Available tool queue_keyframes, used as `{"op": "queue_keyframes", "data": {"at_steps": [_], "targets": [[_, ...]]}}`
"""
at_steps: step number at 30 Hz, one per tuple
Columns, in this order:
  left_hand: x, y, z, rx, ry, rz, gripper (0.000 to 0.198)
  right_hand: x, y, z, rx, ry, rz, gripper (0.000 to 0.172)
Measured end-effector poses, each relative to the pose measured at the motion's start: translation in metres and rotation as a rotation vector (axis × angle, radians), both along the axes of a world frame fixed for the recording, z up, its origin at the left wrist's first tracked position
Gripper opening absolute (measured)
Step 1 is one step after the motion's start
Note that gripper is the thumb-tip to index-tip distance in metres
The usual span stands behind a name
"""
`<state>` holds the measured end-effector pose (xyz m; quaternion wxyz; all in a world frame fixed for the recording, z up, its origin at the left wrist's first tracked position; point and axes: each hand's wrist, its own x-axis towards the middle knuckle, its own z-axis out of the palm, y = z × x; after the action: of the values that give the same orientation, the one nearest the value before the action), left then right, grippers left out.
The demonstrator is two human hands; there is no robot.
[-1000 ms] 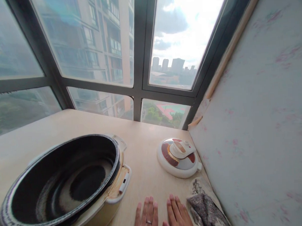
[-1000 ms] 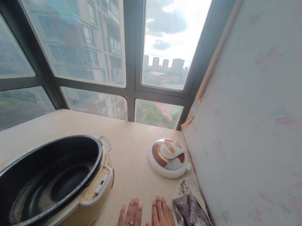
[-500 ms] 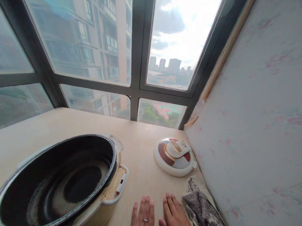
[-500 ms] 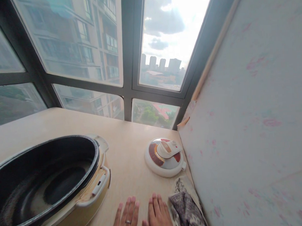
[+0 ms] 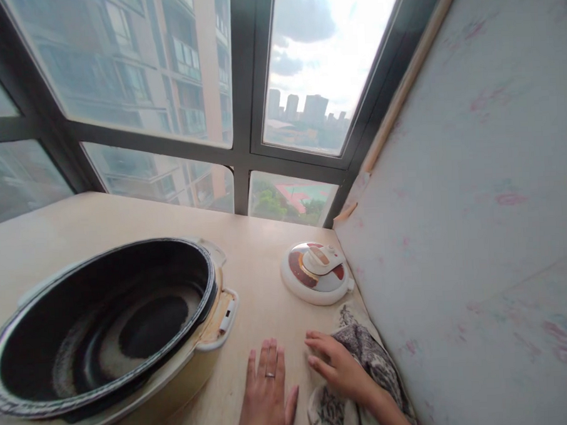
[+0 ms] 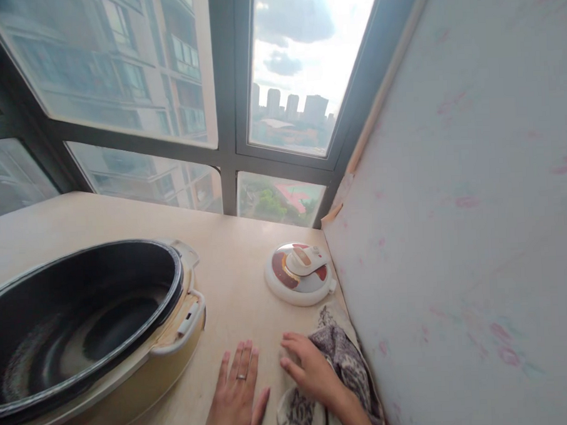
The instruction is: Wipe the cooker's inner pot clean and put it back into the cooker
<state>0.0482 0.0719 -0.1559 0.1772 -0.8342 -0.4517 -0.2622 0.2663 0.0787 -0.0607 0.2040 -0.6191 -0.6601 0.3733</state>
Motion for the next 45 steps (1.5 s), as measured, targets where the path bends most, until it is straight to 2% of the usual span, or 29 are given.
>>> {"op": "queue_keyframes", "data": {"at_steps": [4,6,9,12,14,17,20,24,27,32,35,40,45], "targets": [[0.000,-0.002,0.000,-0.034,-0.018,0.007,0.059,0.002,0.017,0.006,0.097,0.263,-0.109,0.046],[0.000,-0.003,0.001,-0.061,-0.021,0.010,0.058,0.003,0.032,0.018,0.187,0.337,-0.175,0.045],[0.000,-0.003,0.003,-0.084,-0.039,0.007,0.057,0.011,0.067,0.043,0.334,0.338,-0.299,0.048],[0.000,-0.003,0.003,-0.088,-0.064,-0.006,0.055,0.025,0.110,0.063,0.431,0.131,-0.368,0.047],[0.000,-0.003,0.003,-0.099,-0.076,-0.010,0.055,0.033,0.137,0.069,0.392,-0.217,-0.403,0.045],[0.000,-0.003,0.002,-0.108,-0.091,-0.005,0.056,0.038,0.169,0.068,0.331,-0.421,-0.416,0.044],[0.002,-0.002,0.000,-0.101,-0.105,0.001,0.056,0.035,0.188,0.062,0.276,-0.540,-0.378,0.048],[0.004,-0.001,-0.001,-0.111,-0.139,0.013,0.056,0.027,0.202,0.055,0.200,-0.668,-0.347,0.054],[0.005,-0.002,-0.002,-0.160,-0.159,0.016,0.057,0.023,0.208,0.050,0.160,-0.741,-0.394,0.056],[0.008,-0.003,-0.003,-0.378,-0.171,0.012,0.062,0.020,0.207,0.046,0.152,-0.811,-0.453,0.054],[0.010,0.000,-0.004,-0.501,-0.193,-0.001,0.065,0.016,0.203,0.050,0.176,-0.819,-0.452,0.051],[0.011,0.005,-0.002,-0.619,-0.214,-0.012,0.066,0.010,0.202,0.079,0.267,-0.791,-0.427,0.045],[0.012,0.005,0.000,-0.653,-0.252,-0.025,0.068,0.003,0.202,0.135,0.435,-0.737,-0.389,0.049]]}}
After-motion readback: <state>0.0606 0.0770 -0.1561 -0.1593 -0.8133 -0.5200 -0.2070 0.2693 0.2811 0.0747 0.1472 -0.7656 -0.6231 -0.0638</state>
